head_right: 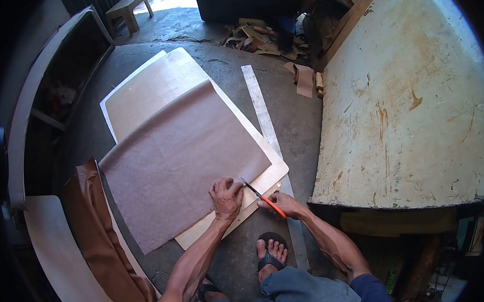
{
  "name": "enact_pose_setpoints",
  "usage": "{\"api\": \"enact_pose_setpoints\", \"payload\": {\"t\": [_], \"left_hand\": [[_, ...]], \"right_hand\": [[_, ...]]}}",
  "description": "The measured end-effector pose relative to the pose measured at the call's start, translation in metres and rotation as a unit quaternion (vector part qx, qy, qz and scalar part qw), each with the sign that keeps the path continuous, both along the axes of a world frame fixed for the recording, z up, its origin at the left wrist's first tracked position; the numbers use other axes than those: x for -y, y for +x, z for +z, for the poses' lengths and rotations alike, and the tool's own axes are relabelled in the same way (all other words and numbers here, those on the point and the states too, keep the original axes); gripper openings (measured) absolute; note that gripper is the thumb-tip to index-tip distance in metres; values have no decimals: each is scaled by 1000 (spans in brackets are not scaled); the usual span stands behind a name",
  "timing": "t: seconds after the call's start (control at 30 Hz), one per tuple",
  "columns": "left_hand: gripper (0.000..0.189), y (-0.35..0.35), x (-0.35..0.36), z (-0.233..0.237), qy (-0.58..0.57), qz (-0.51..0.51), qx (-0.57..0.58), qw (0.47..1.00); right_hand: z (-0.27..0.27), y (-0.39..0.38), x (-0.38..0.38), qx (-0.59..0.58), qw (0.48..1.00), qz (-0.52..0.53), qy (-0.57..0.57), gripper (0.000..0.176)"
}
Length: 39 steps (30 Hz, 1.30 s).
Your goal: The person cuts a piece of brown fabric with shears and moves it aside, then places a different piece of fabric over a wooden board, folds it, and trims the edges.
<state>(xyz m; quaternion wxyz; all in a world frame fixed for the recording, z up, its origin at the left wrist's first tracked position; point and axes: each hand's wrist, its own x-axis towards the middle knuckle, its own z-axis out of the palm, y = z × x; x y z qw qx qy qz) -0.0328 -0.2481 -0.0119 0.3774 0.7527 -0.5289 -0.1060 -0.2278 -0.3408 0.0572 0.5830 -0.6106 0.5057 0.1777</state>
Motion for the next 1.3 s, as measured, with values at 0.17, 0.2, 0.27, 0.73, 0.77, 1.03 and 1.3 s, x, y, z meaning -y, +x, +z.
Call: {"api": "enact_pose_setpoints", "payload": {"t": [0.17, 0.2, 0.27, 0.73, 0.77, 1.03, 1.3], "left_hand": [[12, 0, 0, 0, -8, 5, -9, 1000], [12, 0, 0, 0, -12, 4, -12, 1000], [12, -1, 1, 0, -11, 5, -16, 1000], [10, -1, 0, -2, -18, 11, -11, 1000], [14, -1, 0, -2, -15, 7, -14, 1000], [53, 16, -40, 10, 47, -33, 14, 998], [34, 28, -50, 4, 36, -2, 29, 999]], "right_hand": [[-13, 21, -53, 56, 971, -216, 90, 64], [-14, 27, -60, 56, 962, -250, 99, 61], [-12, 37, -72, 43, 964, -253, 66, 61], [-10, 51, -89, 18, 956, -294, 11, 72], [-11, 51, -89, 15, 957, -288, 7, 72], [-13, 43, -95, 77, 947, -291, 109, 60], [-2, 35, -51, 28, 988, -115, 97, 67]]}}
